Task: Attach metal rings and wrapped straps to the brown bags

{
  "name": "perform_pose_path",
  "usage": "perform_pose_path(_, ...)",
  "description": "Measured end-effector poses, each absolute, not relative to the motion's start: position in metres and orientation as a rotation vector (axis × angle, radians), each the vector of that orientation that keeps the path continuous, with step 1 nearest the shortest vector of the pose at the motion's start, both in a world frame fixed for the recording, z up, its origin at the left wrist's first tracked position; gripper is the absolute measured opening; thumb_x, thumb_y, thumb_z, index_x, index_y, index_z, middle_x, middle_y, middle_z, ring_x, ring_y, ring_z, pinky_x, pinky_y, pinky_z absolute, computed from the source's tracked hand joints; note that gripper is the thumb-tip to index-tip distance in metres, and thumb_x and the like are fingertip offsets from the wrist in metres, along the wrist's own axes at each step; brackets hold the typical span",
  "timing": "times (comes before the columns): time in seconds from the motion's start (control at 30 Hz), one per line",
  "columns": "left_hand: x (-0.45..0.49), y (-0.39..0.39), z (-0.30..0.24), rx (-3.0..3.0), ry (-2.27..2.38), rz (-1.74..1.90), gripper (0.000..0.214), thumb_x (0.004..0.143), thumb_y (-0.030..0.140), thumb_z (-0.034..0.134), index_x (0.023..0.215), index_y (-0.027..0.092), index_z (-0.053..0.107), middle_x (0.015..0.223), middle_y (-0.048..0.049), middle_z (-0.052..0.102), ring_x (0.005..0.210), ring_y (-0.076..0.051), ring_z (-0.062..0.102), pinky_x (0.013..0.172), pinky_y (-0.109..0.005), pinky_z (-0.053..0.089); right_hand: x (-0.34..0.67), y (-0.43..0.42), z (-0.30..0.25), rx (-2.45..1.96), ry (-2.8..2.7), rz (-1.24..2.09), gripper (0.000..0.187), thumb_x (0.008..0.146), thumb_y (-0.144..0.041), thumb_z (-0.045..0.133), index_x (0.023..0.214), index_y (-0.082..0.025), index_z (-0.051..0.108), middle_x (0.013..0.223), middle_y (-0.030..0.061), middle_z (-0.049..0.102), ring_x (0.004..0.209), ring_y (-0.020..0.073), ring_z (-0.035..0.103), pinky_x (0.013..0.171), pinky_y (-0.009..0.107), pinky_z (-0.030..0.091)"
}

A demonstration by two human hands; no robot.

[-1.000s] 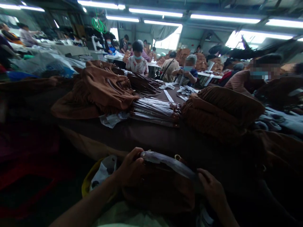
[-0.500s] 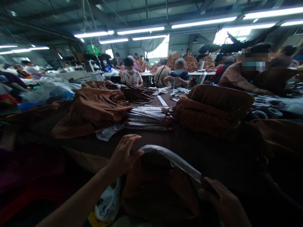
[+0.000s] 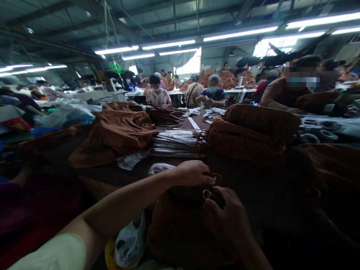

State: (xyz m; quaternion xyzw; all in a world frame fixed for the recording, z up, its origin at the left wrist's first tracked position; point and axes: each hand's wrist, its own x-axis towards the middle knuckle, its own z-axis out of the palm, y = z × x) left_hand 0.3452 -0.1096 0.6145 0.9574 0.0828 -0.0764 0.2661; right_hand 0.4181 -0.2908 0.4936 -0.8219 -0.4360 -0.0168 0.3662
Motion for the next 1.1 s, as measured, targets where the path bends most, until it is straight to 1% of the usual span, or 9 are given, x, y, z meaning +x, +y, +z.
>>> perform_pose_path(0.1, 0.340, -0.097, 0.586, 2.281, 0.386, -0.225, 0.043, 0.075, 0.057, 0.060, 0.075, 0.014, 0.062, 0.056, 0.0051, 0.051, 0.049, -0.008, 0.042, 0.048, -0.022, 0.025, 0.406, -0.275, 0.473, -2.196, -1.189, -0.165, 0.032, 0.083, -0.035, 0.061, 0.109, -0.017, 0.061, 0.105, 0.0105, 0.065, 0.097, 0.0287, 0.057, 0.085, 0.045, 0.045)
perform_pose_path(0.2, 0.336, -0.097, 0.554, 2.067, 0.489, -0.132, 0.047, 0.058, 0.057, 0.073, 0.065, 0.014, 0.054, 0.052, 0.0078, 0.038, 0.049, -0.006, 0.031, 0.047, -0.022, 0.018, 0.401, -0.270, 0.463, -2.177, -1.176, -0.184, 0.025, 0.085, -0.032, 0.058, 0.104, -0.016, 0.062, 0.101, 0.0108, 0.065, 0.094, 0.0280, 0.057, 0.083, 0.044, 0.045)
perform_pose_path(0.23, 0.335, -0.100, 0.544, 2.003, 0.518, -0.109, 0.048, 0.055, 0.056, 0.075, 0.062, 0.014, 0.052, 0.052, 0.0080, 0.036, 0.050, -0.006, 0.029, 0.047, -0.023, 0.017, 0.402, -0.271, 0.462, -2.146, -1.174, -0.181, 0.025, 0.085, -0.032, 0.058, 0.104, -0.016, 0.062, 0.102, 0.0108, 0.065, 0.094, 0.0276, 0.056, 0.083, 0.043, 0.046)
perform_pose_path(0.33, 0.335, -0.110, 0.519, 1.816, 0.593, -0.117, 0.046, 0.055, 0.054, 0.074, 0.059, 0.014, 0.052, 0.053, 0.0068, 0.039, 0.049, -0.006, 0.030, 0.047, -0.023, 0.018, 0.404, -0.277, 0.459, -2.061, -1.150, -0.182, 0.027, 0.086, -0.037, 0.058, 0.104, -0.017, 0.061, 0.102, 0.0106, 0.064, 0.096, 0.0269, 0.056, 0.084, 0.042, 0.046)
perform_pose_path(0.43, 0.339, -0.121, 0.505, 1.661, 0.599, -0.150, 0.034, 0.054, 0.041, 0.074, 0.061, 0.013, 0.056, 0.054, 0.0054, 0.045, 0.047, -0.006, 0.035, 0.046, -0.022, 0.022, 0.406, -0.283, 0.457, -1.985, -1.123, -0.120, 0.029, 0.087, -0.041, 0.058, 0.105, -0.019, 0.060, 0.104, 0.0097, 0.062, 0.097, 0.0259, 0.055, 0.084, 0.042, 0.047)
perform_pose_path(0.53, 0.345, -0.128, 0.502, 1.547, 0.602, -0.127, 0.026, 0.052, 0.032, 0.072, 0.058, 0.015, 0.053, 0.049, 0.0058, 0.045, 0.043, -0.006, 0.035, 0.043, -0.021, 0.023, 0.409, -0.288, 0.456, -1.916, -1.128, -0.010, 0.028, 0.088, -0.039, 0.055, 0.109, -0.021, 0.059, 0.109, 0.0090, 0.060, 0.101, 0.0249, 0.055, 0.087, 0.041, 0.047)
perform_pose_path(0.7, 0.349, -0.130, 0.505, 1.400, 0.578, -0.157, 0.029, 0.050, 0.030, 0.076, 0.053, 0.015, 0.051, 0.042, 0.0068, 0.041, 0.037, -0.005, 0.033, 0.038, -0.021, 0.024, 0.411, -0.291, 0.451, -1.879, -1.087, 0.011, 0.027, 0.090, -0.040, 0.052, 0.108, -0.022, 0.059, 0.108, 0.0089, 0.060, 0.101, 0.0251, 0.057, 0.086, 0.042, 0.048)
perform_pose_path(0.87, 0.345, -0.132, 0.502, 1.282, 0.565, -0.183, 0.031, 0.052, 0.029, 0.078, 0.052, 0.015, 0.050, 0.043, 0.0070, 0.041, 0.035, -0.004, 0.033, 0.037, -0.020, 0.024, 0.412, -0.287, 0.438, -1.872, -1.103, -0.201, 0.025, 0.088, -0.037, 0.056, 0.105, -0.019, 0.059, 0.102, 0.0100, 0.062, 0.096, 0.0258, 0.056, 0.084, 0.044, 0.048)
perform_pose_path(1.1, 0.341, -0.134, 0.495, 1.196, 0.469, -0.177, 0.027, 0.056, 0.030, 0.079, 0.063, 0.011, 0.062, 0.046, 0.0062, 0.045, 0.038, -0.003, 0.034, 0.039, -0.019, 0.022, 0.413, -0.285, 0.430, -1.836, -1.034, -0.205, 0.026, 0.088, -0.037, 0.052, 0.104, -0.018, 0.059, 0.101, 0.0113, 0.063, 0.094, 0.0260, 0.058, 0.081, 0.044, 0.049)
